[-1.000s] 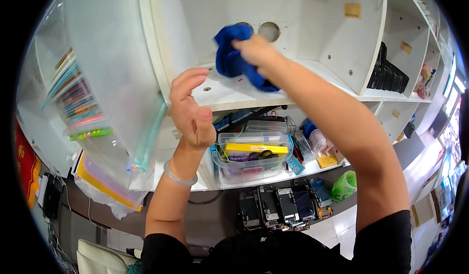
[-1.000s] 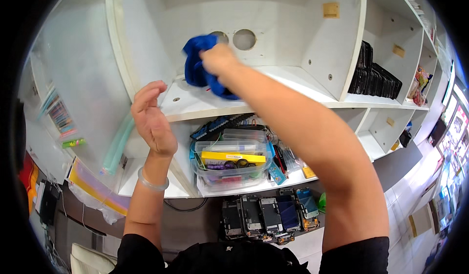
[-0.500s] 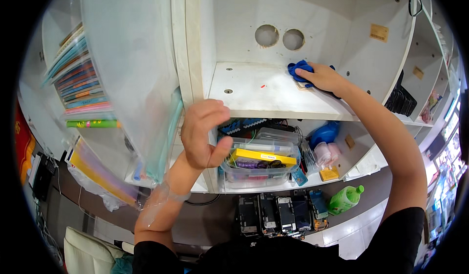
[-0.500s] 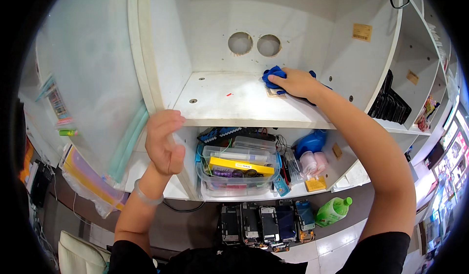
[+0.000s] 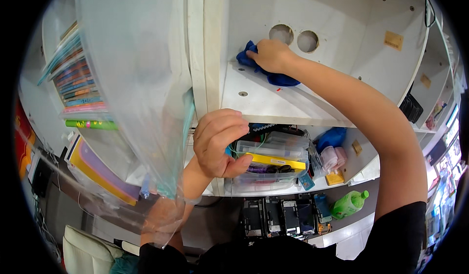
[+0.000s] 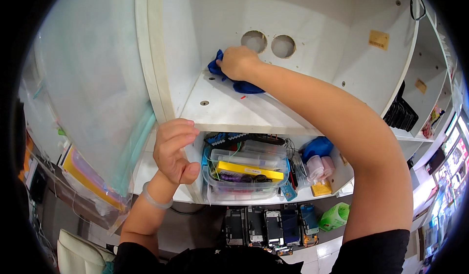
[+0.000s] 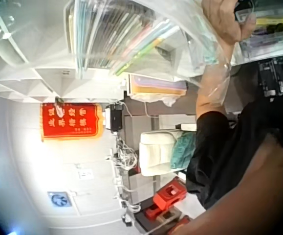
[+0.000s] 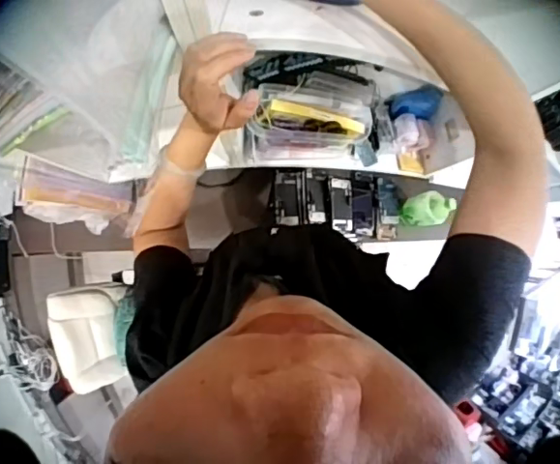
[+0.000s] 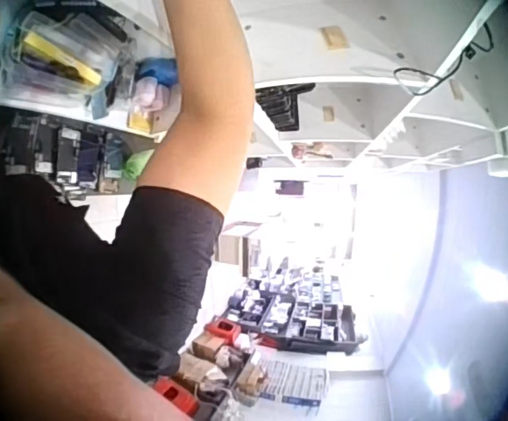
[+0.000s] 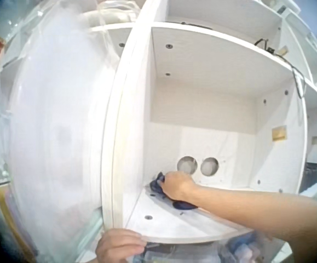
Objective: The person wipes the white shelves with a blue cloth, moving items aside to clean the surfaces. They then handle several disassembled mobile phones, picking them up and placing them on the shelf.
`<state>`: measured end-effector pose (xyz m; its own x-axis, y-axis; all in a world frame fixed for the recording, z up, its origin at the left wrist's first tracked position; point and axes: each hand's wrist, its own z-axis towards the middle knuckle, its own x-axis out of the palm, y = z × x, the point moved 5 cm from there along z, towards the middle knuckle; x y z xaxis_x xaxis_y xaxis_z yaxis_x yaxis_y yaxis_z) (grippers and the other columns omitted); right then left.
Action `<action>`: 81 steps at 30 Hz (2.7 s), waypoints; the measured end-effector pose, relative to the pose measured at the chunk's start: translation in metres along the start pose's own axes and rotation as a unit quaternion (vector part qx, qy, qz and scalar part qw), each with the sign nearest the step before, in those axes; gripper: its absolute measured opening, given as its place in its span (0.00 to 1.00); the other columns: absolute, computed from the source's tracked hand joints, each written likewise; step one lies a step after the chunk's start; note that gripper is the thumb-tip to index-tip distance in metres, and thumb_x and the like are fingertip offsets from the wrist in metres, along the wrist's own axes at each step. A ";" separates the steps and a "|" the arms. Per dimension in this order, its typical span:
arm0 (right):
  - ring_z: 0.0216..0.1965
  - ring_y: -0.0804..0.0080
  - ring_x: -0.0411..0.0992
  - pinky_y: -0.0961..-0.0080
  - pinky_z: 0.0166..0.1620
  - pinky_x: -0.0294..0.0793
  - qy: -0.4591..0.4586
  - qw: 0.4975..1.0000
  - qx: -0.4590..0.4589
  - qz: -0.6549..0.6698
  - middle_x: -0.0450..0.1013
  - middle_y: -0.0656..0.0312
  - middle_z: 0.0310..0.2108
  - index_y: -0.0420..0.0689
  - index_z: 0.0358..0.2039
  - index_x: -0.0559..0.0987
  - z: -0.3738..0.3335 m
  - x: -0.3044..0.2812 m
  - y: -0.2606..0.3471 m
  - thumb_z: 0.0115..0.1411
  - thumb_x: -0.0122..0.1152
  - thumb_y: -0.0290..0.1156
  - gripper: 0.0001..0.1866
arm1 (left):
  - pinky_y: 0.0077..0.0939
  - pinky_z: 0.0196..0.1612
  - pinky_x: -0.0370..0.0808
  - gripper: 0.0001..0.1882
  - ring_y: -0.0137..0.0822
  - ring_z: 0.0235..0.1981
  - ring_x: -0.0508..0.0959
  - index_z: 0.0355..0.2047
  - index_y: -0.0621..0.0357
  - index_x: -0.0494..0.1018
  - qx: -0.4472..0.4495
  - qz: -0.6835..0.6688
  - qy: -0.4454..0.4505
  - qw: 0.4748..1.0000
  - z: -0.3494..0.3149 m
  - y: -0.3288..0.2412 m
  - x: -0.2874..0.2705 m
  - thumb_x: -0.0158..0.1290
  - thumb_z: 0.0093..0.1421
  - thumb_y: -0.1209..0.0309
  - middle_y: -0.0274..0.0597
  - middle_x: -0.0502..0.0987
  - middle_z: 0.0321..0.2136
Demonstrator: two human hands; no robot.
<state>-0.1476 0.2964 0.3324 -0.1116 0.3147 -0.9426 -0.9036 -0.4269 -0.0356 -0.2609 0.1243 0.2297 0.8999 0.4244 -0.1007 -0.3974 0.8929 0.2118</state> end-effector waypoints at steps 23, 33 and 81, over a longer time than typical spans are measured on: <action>0.42 0.67 0.73 0.68 0.52 0.70 0.070 0.825 0.004 0.560 0.73 0.54 0.42 0.39 0.45 0.71 -0.060 -0.048 -0.052 0.56 0.58 0.35 0.19 | 0.35 0.44 0.67 0.14 0.48 0.38 0.71 0.35 0.63 0.69 -0.077 0.035 -0.012 0.996 0.005 -0.013 0.007 0.54 0.48 0.69 0.49 0.72 0.35; 0.50 0.65 0.68 0.63 0.57 0.63 -0.039 0.937 -0.012 0.346 0.72 0.56 0.46 0.43 0.47 0.73 -0.102 -0.074 -0.105 0.59 0.52 0.51 0.25 | 0.35 0.50 0.64 0.14 0.46 0.43 0.69 0.38 0.64 0.68 -0.159 0.022 0.013 0.987 -0.004 -0.029 0.017 0.51 0.50 0.72 0.50 0.70 0.39; 0.39 0.57 0.74 0.67 0.41 0.73 -0.222 0.905 -0.353 0.084 0.75 0.56 0.36 0.45 0.39 0.76 -0.151 -0.016 0.039 0.41 0.63 0.30 0.20 | 0.36 0.52 0.66 0.22 0.43 0.51 0.68 0.50 0.63 0.62 -0.639 -0.514 -0.138 0.556 -0.046 -0.029 0.015 0.40 0.63 0.58 0.50 0.68 0.49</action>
<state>-0.1183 0.1467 0.2960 -0.5196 0.4375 -0.7339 -0.3870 -0.8863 -0.2544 -0.2447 0.1118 0.1779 0.6926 -0.2903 0.6604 0.7076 0.0957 -0.7001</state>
